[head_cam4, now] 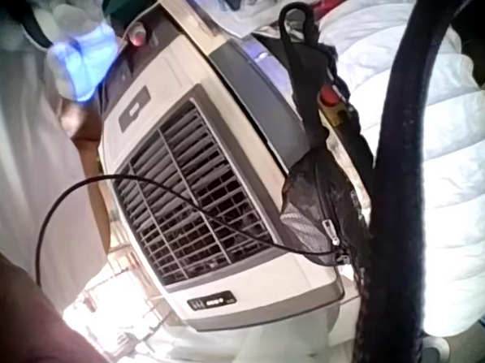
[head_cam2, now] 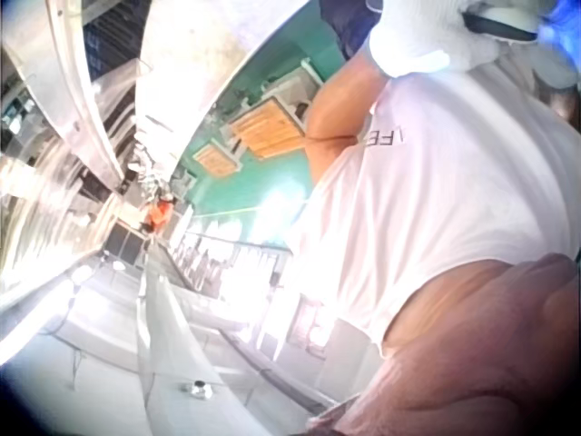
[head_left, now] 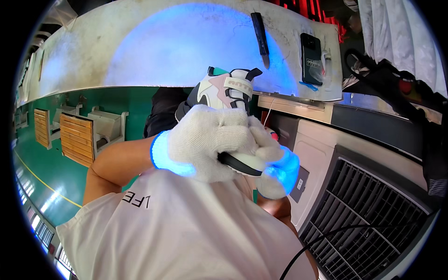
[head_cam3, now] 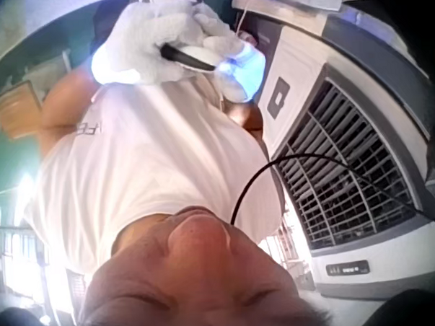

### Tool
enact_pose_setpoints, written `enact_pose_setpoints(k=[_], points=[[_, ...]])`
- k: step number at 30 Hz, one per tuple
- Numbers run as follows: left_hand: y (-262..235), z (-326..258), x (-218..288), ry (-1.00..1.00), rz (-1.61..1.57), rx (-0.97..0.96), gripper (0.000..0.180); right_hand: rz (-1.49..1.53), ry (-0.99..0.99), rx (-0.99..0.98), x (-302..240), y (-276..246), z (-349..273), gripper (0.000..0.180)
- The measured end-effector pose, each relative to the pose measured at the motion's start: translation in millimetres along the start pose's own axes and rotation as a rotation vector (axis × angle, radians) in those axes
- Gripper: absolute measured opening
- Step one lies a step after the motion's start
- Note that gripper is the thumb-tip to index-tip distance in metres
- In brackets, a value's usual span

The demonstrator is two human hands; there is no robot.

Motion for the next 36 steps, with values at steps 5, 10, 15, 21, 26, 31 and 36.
enact_pose_setpoints(k=[5, 10, 15, 21, 26, 31, 36], points=[[-13.7, 2.2, -3.7, -0.033, -0.008, -0.015, 0.04, -0.22, 0.02, -0.061, -24.6, 29.3, 15.2, 0.053], [-21.7, 2.8, -7.4, 0.04, -0.168, 0.036, 0.045, -0.509, 0.115, -0.078, -47.3, 56.6, 33.0, 0.066], [-50.5, -13.8, -16.9, -0.027, -0.152, 0.027, 0.051, -0.682, 0.252, -0.021, -51.5, 75.7, 60.5, 0.081], [-98.9, -79.5, -41.1, -0.112, 0.021, 0.436, 0.073, -0.703, 0.028, -0.013, -63.6, 85.4, 64.6, 0.078], [-86.8, -102.2, -60.8, -0.281, -0.039, 0.361, 0.065, -0.918, -0.095, -0.143, -65.3, 119.6, 81.2, 0.072], [-88.0, -62.7, -28.6, -0.083, -0.009, 0.357, 0.045, -1.023, -0.06, -0.155, -74.6, 129.9, 92.6, 0.067], [-97.5, -35.6, -20.2, 0.167, 0.049, 0.268, 0.025, -0.997, -0.181, -0.217, -82.5, 120.7, 102.9, 0.049]])
Point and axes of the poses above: each hand's wrist, its own z-axis towards the middle knuckle, its own y-axis out of the palm, x = y × z, the point moved 10 cm from there along z, towards the middle knuckle, and after that the axes turned 13 degrees about y, right-handed, at the moved point
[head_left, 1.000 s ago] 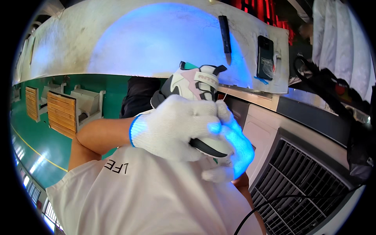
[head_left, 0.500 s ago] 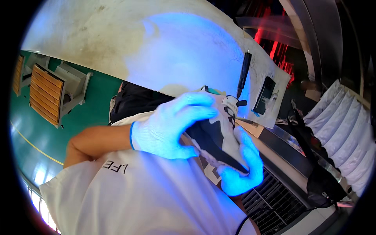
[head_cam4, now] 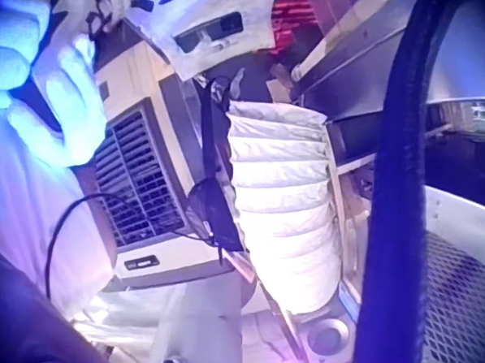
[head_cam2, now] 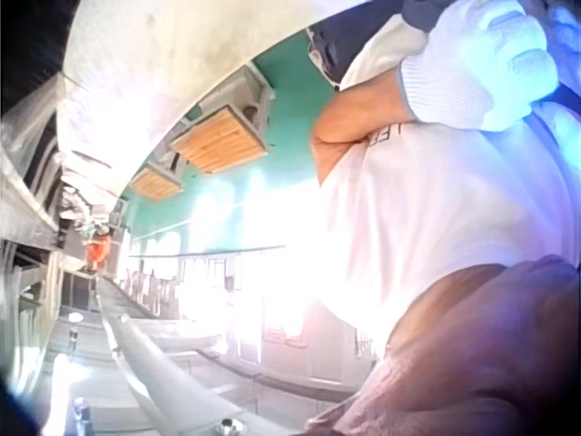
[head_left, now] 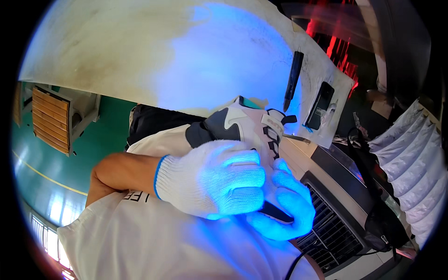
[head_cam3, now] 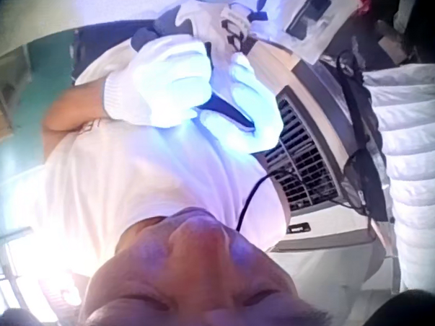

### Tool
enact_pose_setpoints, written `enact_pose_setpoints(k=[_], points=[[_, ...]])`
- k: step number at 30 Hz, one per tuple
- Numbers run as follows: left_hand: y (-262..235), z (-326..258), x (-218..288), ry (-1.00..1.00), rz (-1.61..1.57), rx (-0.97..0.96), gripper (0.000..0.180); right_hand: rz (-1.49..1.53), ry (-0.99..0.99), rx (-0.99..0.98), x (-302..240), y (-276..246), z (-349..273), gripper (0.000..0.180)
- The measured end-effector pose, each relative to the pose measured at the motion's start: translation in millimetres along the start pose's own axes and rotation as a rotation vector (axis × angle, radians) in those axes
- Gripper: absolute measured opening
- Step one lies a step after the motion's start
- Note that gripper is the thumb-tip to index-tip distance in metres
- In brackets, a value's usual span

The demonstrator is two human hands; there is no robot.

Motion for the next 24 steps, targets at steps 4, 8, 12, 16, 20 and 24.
enact_pose_setpoints(k=[4, 8, 12, 16, 20, 24], points=[[22.7, 25.9, -35.3, -0.118, -0.208, -0.057, 0.027, 0.133, -0.003, 0.077, 28.2, -14.9, -0.7, 0.049], [67.0, 37.2, -57.8, -0.364, -0.26, -0.335, 0.053, 0.286, 0.125, 0.196, 79.7, -25.5, -21.8, 0.051], [80.5, 54.2, -76.2, -0.455, 0.045, -0.236, 0.052, 0.5, 0.259, 0.114, 170.5, -18.1, -23.8, 0.056], [114.9, 49.4, -108.2, -0.471, 0.256, -0.699, 0.046, 0.651, 0.386, 0.272, 223.7, 10.3, -59.8, 0.061], [115.1, 39.6, -95.6, -0.337, 0.278, -0.765, 0.05, 0.42, 0.251, 0.215, 218.7, 15.0, -36.6, 0.067], [73.1, 31.2, -110.9, -0.673, -0.157, -0.659, 0.076, 0.357, 0.022, 0.333, 196.1, 7.9, -37.9, 0.07]])
Point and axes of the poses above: each hand's wrist, its own z-axis towards the middle knuckle, its own y-axis out of the palm, x = y × z, the point moved 10 cm from there along z, towards the middle knuckle, and after that the axes turned 13 degrees about y, right-handed, at the moved point
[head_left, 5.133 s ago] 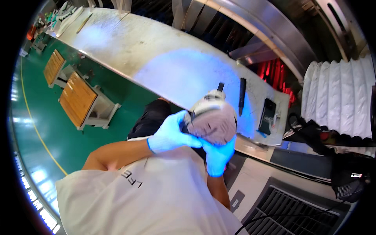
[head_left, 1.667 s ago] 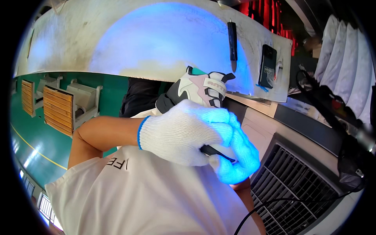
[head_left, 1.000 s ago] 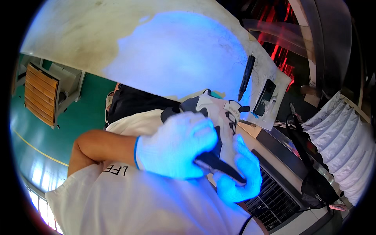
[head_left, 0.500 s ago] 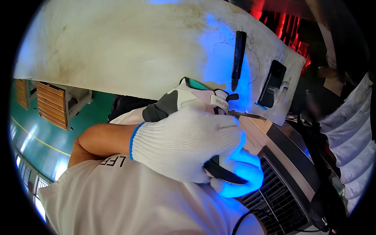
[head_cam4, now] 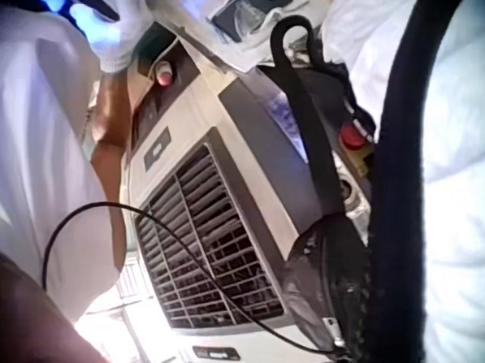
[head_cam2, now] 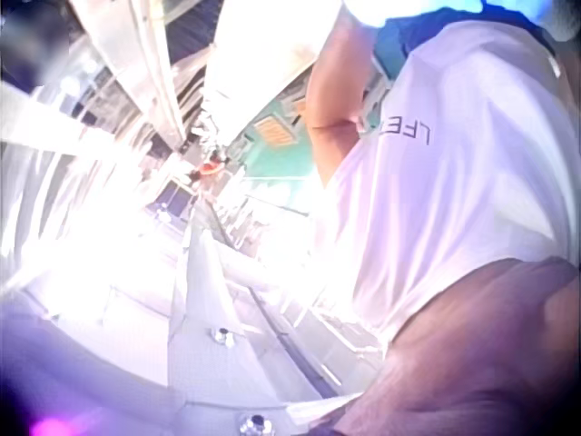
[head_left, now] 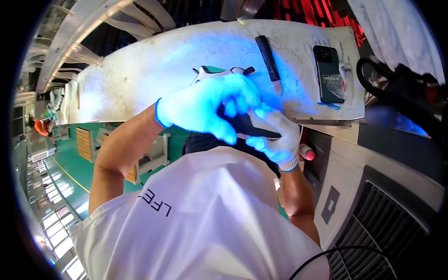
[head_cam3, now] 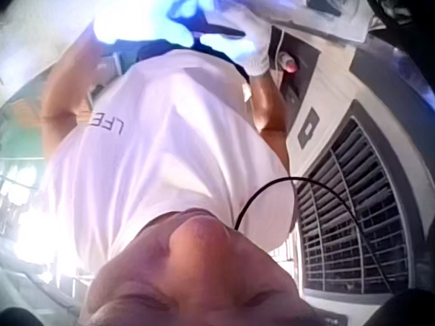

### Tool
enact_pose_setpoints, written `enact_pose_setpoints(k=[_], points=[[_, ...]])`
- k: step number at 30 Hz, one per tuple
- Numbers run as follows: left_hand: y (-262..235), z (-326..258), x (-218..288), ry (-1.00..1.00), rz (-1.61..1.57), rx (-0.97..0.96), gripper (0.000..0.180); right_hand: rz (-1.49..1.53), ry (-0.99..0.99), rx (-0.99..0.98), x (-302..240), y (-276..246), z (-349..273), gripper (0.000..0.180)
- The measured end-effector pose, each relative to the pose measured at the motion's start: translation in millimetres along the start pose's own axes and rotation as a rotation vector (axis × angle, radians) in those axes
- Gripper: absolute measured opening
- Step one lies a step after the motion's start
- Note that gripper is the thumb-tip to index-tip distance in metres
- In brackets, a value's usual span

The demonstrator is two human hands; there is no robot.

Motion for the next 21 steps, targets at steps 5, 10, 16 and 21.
enact_pose_setpoints(k=[5, 10, 16, 21], points=[[-1.5, -73.0, 37.2, -0.073, 0.883, 0.33, 0.09, -0.01, 0.026, 0.018, 15.6, 4.6, -3.4, 0.078], [8.2, -100.6, 27.8, -0.255, 0.966, 0.316, 0.056, 0.057, -0.032, -0.035, 14.2, 10.4, 0.9, 0.075], [30.2, -49.7, 17.5, -0.034, 1.184, 0.151, 0.044, 0.063, 0.092, -0.132, 20.0, 13.3, 7.6, 0.08], [18.4, -45.7, 21.5, 0.026, 1.017, 0.221, 0.044, 0.025, 0.137, -0.134, 13.2, 12.2, 9.2, 0.079]])
Point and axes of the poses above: each hand's wrist, its own z-axis towards the middle knuckle, its own y-axis out of the palm, x = y × z, the point moved 10 cm from there along z, towards the middle knuckle, and after that the axes turned 13 degrees about y, right-handed, at the moved point
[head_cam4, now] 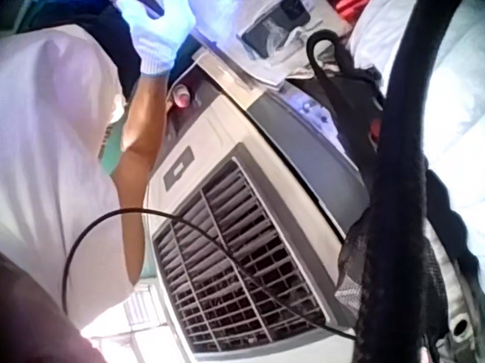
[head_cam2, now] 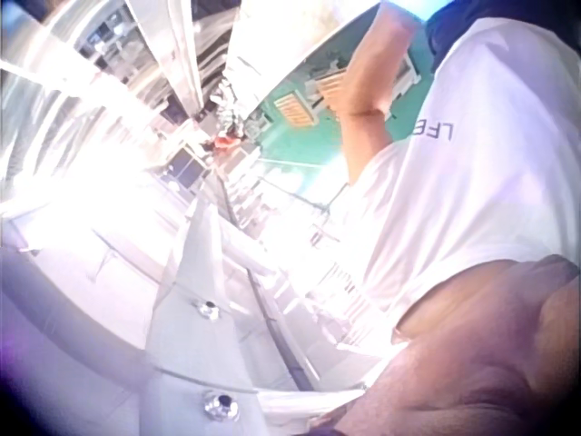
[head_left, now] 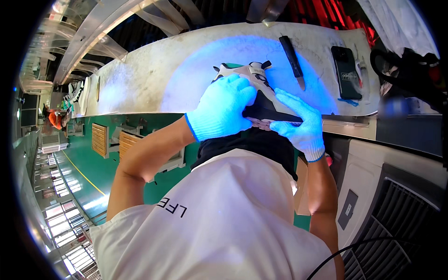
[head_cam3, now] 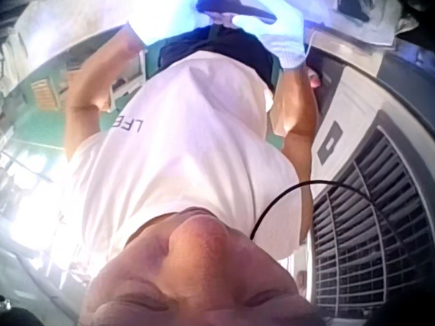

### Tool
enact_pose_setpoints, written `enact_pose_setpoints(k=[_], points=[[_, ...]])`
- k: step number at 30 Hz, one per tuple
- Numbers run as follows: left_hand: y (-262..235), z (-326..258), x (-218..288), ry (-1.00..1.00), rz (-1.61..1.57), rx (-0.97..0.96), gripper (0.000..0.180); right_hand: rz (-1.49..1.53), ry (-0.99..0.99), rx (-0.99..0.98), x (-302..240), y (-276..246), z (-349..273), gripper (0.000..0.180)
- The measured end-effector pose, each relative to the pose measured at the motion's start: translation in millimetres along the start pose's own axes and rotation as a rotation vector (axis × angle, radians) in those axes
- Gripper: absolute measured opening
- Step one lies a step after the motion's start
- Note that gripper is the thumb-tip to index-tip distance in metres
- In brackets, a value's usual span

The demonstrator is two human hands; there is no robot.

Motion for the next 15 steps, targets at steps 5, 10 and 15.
enact_pose_setpoints(k=[5, 10, 15], points=[[2.1, 1.2, -17.2, -0.124, -0.098, -0.015, 0.047, 0.008, -0.008, 0.01, -2.1, 0.2, 3.7, 0.077], [6.3, 0.1, -24.8, -0.22, -0.173, -0.074, 0.041, -0.062, 0.057, -0.024, -4.5, -1.5, 6.3, 0.071], [-11.3, 6.7, -31.8, -0.177, -0.292, 0.151, 0.057, -0.125, 0.013, -0.057, -11.7, -3.8, 10.0, 0.073]])
Point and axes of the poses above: each hand's wrist, its own z-axis towards the middle knuckle, its own y-axis out of the palm, x = y × z, the point moved 10 cm from there along z, towards the middle knuckle, and after that the axes turned 13 degrees about y, right-handed, at the moved point
